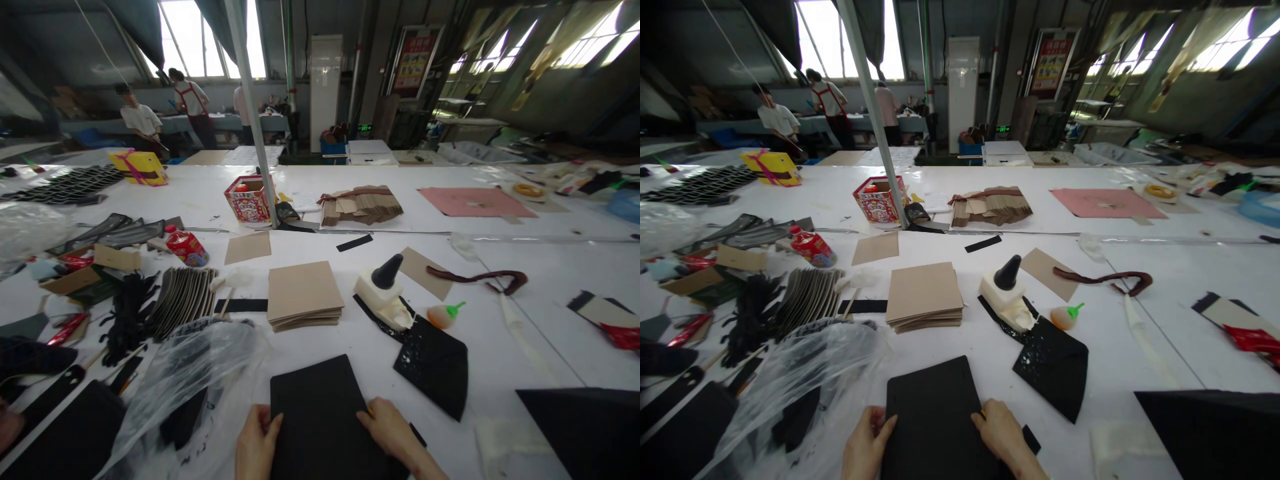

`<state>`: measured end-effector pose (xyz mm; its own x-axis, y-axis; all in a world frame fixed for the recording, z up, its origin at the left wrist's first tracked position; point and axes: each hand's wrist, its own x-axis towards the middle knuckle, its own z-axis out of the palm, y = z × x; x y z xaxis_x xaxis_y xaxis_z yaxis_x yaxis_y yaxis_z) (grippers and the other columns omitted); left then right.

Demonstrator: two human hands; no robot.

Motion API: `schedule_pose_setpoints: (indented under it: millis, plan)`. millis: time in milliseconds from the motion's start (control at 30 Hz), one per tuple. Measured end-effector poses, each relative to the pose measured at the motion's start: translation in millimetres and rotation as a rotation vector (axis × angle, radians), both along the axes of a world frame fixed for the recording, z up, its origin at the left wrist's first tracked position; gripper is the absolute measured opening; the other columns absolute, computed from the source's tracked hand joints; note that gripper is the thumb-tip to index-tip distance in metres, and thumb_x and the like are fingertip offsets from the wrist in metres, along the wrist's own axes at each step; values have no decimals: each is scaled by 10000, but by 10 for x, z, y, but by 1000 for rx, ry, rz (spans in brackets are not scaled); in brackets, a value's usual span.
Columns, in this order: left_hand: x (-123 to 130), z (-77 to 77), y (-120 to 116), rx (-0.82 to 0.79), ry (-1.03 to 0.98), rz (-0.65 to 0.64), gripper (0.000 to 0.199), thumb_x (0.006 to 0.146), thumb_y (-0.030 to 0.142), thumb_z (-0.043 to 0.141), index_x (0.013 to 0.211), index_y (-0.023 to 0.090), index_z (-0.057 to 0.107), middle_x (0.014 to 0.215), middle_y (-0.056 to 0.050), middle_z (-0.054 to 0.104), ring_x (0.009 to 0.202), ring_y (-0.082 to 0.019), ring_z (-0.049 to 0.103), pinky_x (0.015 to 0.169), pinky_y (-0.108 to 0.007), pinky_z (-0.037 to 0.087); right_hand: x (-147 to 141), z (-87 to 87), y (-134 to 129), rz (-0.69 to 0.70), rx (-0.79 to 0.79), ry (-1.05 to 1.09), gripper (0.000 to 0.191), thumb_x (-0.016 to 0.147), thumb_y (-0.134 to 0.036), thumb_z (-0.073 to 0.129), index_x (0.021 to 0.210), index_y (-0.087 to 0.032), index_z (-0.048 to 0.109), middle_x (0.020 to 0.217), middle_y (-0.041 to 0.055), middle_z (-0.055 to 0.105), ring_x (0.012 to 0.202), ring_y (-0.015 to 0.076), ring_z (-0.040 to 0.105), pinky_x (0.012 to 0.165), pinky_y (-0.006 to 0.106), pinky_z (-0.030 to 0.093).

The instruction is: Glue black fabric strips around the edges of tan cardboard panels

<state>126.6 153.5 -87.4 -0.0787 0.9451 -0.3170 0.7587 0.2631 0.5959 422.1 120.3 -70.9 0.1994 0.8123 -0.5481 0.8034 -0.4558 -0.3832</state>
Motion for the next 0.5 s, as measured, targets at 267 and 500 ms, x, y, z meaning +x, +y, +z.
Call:
schedule_pose_setpoints:
  millis: [267, 500]
  plan:
    - [425, -19, -198, 154, 103, -611, 518, 732, 253, 593, 1244, 310, 541, 1374, -73, 509, 1248, -323, 471, 1017, -485, 416, 142, 190, -42, 144, 137, -92, 188, 859, -170, 432, 801, -147, 609, 896, 140, 661, 855, 230, 615, 777, 314, 415]
    - [677, -140, -299, 75, 219, -577, 473, 707, 258, 619, 1171, 351, 617, 1350, -78, 524, 1264, -361, 446, 1010, -549, 401, 714, 920, 55, 137, 386, -250, 373, 884, -450, 439, 683, -212, 642, 680, 93, 658, 697, 233, 601, 612, 309, 377]
